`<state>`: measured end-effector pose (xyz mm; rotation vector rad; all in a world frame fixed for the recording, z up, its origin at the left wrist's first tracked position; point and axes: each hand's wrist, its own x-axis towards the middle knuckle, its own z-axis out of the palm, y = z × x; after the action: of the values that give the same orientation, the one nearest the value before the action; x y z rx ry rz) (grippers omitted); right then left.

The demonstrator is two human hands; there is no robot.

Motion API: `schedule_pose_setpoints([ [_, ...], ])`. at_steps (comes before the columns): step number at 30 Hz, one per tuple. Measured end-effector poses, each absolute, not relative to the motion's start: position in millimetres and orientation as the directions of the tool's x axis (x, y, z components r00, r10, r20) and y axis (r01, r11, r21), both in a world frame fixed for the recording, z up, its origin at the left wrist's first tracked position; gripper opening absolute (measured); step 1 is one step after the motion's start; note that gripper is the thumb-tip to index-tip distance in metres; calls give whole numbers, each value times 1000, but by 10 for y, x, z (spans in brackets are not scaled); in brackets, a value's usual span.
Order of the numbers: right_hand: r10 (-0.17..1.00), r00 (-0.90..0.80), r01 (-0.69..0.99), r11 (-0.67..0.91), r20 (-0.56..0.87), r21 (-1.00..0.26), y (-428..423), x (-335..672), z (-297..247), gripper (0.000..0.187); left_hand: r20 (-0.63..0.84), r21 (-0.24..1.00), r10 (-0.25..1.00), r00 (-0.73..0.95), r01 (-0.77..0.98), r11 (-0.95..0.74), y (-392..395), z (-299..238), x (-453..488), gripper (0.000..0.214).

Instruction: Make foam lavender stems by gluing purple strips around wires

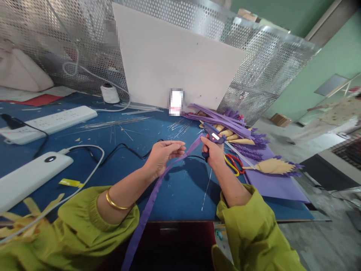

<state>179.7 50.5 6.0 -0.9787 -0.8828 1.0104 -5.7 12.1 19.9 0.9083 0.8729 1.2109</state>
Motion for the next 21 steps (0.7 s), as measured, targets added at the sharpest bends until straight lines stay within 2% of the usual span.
schedule_pose_setpoints([
  [14, 948, 292, -249, 204, 128, -947, 499, 1773, 49, 26, -66, 915, 992, 104, -391, 101, 126, 182, -42, 20],
  [21, 950, 277, -240, 212, 142, -947, 496, 1768, 41, 25, -20, 905, 997, 76, -423, 50, 122, 215, -39, 16],
])
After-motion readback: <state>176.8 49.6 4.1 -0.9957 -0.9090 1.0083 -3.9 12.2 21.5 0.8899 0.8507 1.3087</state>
